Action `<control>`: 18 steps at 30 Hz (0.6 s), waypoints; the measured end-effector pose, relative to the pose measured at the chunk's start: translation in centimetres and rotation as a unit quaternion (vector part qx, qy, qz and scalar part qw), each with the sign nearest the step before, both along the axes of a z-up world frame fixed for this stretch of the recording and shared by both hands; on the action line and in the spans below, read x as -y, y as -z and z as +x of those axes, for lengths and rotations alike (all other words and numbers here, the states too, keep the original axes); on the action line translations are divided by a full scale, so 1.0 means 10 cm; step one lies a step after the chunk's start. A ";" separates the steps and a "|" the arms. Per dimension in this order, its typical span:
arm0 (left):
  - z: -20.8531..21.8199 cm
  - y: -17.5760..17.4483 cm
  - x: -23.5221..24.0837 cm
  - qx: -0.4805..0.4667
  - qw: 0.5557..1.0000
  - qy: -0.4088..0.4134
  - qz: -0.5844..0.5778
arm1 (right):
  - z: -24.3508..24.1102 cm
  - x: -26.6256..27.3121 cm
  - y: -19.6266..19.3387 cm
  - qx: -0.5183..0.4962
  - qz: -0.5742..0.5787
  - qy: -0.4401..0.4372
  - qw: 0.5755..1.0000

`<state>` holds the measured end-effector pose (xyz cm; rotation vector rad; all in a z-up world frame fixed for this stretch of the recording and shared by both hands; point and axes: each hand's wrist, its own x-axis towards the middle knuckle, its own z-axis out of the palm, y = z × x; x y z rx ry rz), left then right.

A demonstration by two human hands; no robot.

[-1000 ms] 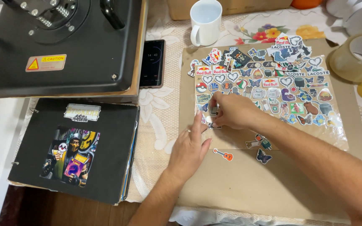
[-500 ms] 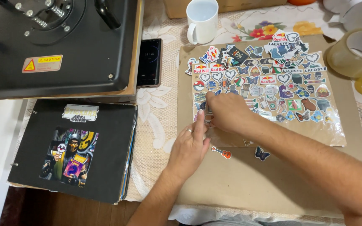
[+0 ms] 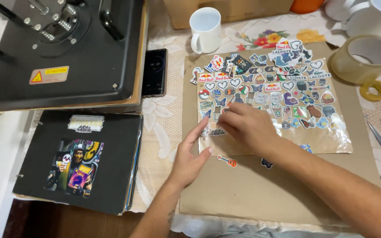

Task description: Selecting, cutting, and peeling the backing off various stickers on a workspace

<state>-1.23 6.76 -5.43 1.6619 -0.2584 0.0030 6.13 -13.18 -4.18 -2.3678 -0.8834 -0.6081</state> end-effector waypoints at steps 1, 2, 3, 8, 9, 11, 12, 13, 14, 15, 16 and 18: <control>-0.06 -0.02 0.02 -0.002 1.000 0.000 0.001 | -0.09 0.05 -0.07 -0.002 0.001 0.000 1.000; -0.12 -0.04 0.05 -0.026 0.997 0.018 -0.069 | -0.17 0.12 -0.13 0.078 -0.004 -0.020 0.997; -0.15 -0.06 0.10 -0.050 0.988 0.042 -0.141 | -0.26 0.22 -0.20 0.159 -0.011 -0.033 0.987; -0.30 -0.41 0.17 -0.058 0.974 0.135 -0.172 | -0.36 0.41 -0.28 0.214 -0.070 -0.107 0.969; -0.32 -0.47 0.18 -0.057 0.977 0.137 -0.153 | -0.36 0.44 -0.28 0.222 -0.081 -0.127 0.963; -0.33 -0.51 0.22 -0.055 0.977 0.141 -0.149 | -0.37 0.46 -0.38 0.257 -0.100 -0.104 0.956; -0.33 -0.53 0.24 -0.054 0.977 0.148 -0.147 | -0.38 0.47 -0.42 0.290 -0.120 -0.080 0.946; -0.32 -0.51 0.26 -0.056 0.976 0.150 -0.146 | -0.39 0.46 -0.43 0.288 -0.120 -0.077 0.947; -0.31 -0.48 0.29 -0.055 0.979 0.136 -0.145 | -0.39 0.44 -0.43 0.282 -0.073 -0.072 0.954; -0.30 -0.46 0.32 -0.053 0.981 0.123 -0.144 | -0.39 0.43 -0.44 0.276 -0.027 -0.065 0.958; -0.26 -0.44 0.34 -0.054 0.980 0.126 -0.143 | -0.38 0.50 -0.45 0.276 -0.027 -0.062 0.959; -0.19 -0.40 0.38 -0.015 0.994 0.073 -0.081 | -0.38 0.64 -0.48 0.184 0.036 -0.046 0.981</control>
